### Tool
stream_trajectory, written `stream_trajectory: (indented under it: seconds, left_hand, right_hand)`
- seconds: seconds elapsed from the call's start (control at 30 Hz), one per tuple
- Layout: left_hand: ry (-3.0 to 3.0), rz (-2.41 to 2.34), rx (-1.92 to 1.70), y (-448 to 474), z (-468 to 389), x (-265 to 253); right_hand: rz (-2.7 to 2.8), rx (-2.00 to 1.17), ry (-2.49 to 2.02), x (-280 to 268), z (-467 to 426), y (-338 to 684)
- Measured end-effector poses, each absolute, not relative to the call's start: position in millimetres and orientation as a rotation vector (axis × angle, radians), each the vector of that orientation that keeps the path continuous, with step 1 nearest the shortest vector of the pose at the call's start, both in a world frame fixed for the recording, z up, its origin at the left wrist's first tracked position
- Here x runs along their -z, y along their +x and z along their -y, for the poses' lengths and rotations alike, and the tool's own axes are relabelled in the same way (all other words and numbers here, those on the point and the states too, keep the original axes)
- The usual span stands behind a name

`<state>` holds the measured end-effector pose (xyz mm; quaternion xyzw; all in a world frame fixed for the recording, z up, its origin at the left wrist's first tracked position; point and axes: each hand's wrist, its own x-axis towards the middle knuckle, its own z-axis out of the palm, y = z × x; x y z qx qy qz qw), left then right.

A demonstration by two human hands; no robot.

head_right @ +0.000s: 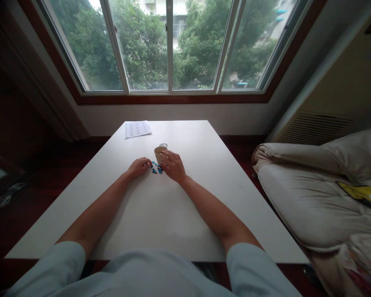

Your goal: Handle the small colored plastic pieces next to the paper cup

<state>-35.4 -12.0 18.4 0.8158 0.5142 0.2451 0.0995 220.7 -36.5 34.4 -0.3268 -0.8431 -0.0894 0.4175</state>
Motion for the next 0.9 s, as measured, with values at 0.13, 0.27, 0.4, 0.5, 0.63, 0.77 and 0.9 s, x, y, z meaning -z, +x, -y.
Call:
stream_trajectory:
  seconds: [0.13, 0.27, 0.4, 0.5, 0.63, 0.77, 0.9]
  left_hand:
    - [2.414, -1.499, -0.707, -38.1, 10.3, -17.1]
    - [2.408, -1.494, -0.71, -38.6, 9.0, -15.2]
    - [2.398, -1.489, -0.716, -38.3, 8.4, -14.3]
    - [2.391, -1.469, -0.723, -38.3, 8.6, -14.6]
    - [2.375, -1.44, -0.733, -38.4, 10.0, -16.4]
    - [2.366, -1.403, -0.719, -38.7, 12.1, -18.4]
    - [2.361, -1.393, -0.718, -39.7, 11.7, -18.0]
  right_hand:
    - [2.127, 0.226, -0.863, -32.1, 33.3, 220.7]
    - [2.154, 0.2, -0.887, -30.7, 30.7, 221.6]
    - [2.163, 0.164, -0.885, -30.3, 30.1, 223.0]
    - [2.149, 0.141, -0.877, -30.8, 30.9, 224.1]
    - [2.107, 0.112, -0.879, -32.2, 32.4, 225.3]
    - [2.074, 0.088, -0.882, -33.3, 33.2, 226.1]
    - [2.063, 0.078, -0.878, -33.4, 33.5, 225.8]
